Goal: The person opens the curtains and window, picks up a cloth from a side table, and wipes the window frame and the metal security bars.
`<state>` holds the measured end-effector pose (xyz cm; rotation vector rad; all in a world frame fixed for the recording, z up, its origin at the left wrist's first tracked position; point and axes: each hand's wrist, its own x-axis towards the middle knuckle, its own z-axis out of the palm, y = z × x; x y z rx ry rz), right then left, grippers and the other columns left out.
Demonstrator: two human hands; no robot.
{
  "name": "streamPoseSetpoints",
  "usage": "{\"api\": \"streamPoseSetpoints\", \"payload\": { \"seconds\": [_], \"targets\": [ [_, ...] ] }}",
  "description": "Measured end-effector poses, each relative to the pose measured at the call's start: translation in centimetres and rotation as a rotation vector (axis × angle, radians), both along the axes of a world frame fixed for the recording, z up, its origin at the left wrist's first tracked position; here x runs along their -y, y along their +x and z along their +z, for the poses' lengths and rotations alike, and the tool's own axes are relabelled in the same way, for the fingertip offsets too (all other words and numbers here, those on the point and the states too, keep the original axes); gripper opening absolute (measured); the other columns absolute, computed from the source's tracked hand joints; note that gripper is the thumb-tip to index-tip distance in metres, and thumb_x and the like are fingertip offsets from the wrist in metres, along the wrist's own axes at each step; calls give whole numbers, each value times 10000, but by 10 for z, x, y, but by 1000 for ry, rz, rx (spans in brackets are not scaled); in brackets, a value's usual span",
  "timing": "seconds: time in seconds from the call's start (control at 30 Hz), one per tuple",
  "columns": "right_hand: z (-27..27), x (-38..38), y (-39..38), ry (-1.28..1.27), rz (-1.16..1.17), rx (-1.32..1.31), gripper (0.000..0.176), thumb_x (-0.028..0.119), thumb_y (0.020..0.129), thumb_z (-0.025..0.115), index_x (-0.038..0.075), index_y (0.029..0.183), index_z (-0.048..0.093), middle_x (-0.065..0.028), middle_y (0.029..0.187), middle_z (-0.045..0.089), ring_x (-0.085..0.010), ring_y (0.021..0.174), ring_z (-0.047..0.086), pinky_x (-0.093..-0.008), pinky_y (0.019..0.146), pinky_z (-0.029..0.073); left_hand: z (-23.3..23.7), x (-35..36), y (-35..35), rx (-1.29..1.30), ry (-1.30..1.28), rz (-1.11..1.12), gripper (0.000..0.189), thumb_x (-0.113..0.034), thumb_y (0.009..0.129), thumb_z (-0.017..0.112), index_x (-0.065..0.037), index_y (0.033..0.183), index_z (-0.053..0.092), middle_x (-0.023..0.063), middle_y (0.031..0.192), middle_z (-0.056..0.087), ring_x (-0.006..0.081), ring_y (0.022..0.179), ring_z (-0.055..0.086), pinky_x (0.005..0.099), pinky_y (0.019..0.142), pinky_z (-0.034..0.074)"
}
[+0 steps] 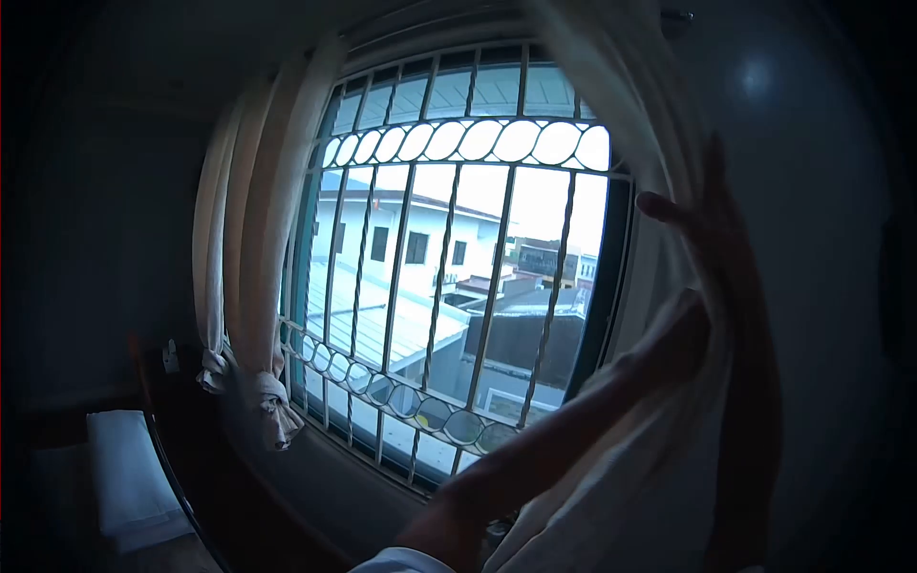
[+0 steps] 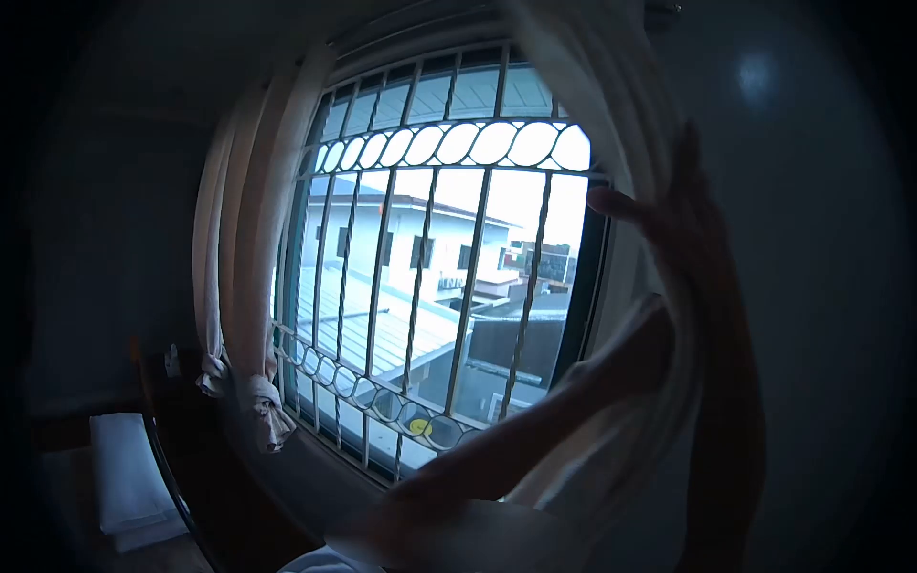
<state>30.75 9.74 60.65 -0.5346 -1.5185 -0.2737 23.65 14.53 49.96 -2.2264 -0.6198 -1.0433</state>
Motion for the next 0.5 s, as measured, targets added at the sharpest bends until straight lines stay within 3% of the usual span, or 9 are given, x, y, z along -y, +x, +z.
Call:
{"api": "streamPoseSetpoints", "payload": {
  "seconds": [0.03,0.13,0.17,0.2,0.27,0.33,0.4,0.43,0.5],
  "targets": [
    [6,9,8,17,-193,20,1010,237,808,787,113,1623,202,-285,1300,633,-494,1220,602,-520,1082,486,-5,4,10,142,-99,-379,268,-56,880,580,57,1102,679,265,1061,683,432,992,659,527,894,514],
    [22,-19,56,33,-500,99,1025,230,818,787,194,1638,174,-260,1251,666,-495,1099,662,-544,968,544,-48,-20,18,349,-128,-431,313,-61,915,566,2,1212,643,277,1061,687,424,994,673,519,831,538],
    [23,-36,78,70,-584,134,1025,228,828,786,229,1641,162,-239,1232,683,-489,1031,690,-552,900,569,-55,4,14,504,-316,-463,384,-75,954,546,-23,1334,563,284,1095,678,414,988,679,511,838,541],
    [22,-54,95,37,-606,161,1025,228,828,786,229,1641,162,-239,1232,683,-489,1031,690,-552,900,569,-69,3,14,656,-506,-532,393,-131,994,547,-30,1374,563,243,1108,702,396,985,706,500,883,567],
    [19,-80,109,245,-740,134,950,193,848,767,278,1628,232,-197,1307,660,-449,997,708,-558,838,573,-88,9,9,684,-480,-423,443,-72,980,504,-14,1419,509,261,1233,657,414,1119,659,514,1010,515],
    [8,-51,66,62,-967,115,829,216,858,751,257,1587,359,-144,1375,626,-399,1127,674,-567,956,526,-107,6,20,643,-424,-434,458,-51,968,499,-2,1423,498,264,1277,623,420,1163,624,518,1040,484],
    [-13,-56,14,952,-1053,307,652,252,875,737,220,1489,518,-138,1410,594,-356,1256,607,-601,1080,429,-132,1,37,562,-281,-446,490,-9,944,488,22,1432,476,270,1364,556,431,1252,552,526,1100,422],
    [-24,-46,-1,935,-1048,332,652,252,875,737,220,1489,518,-138,1410,594,-356,1256,607,-601,1080,429,-146,2,43,517,-214,-442,506,11,932,483,34,1437,465,273,1408,523,436,1297,516,530,1130,391],
    [-53,-25,-20,166,-874,857,673,290,764,824,78,1373,636,-302,1644,220,-428,1552,174,-586,1262,111,-176,-4,42,543,-223,-435,501,21,927,475,44,1428,472,270,1460,480,445,1315,491,542,1134,381]
  ]
}}
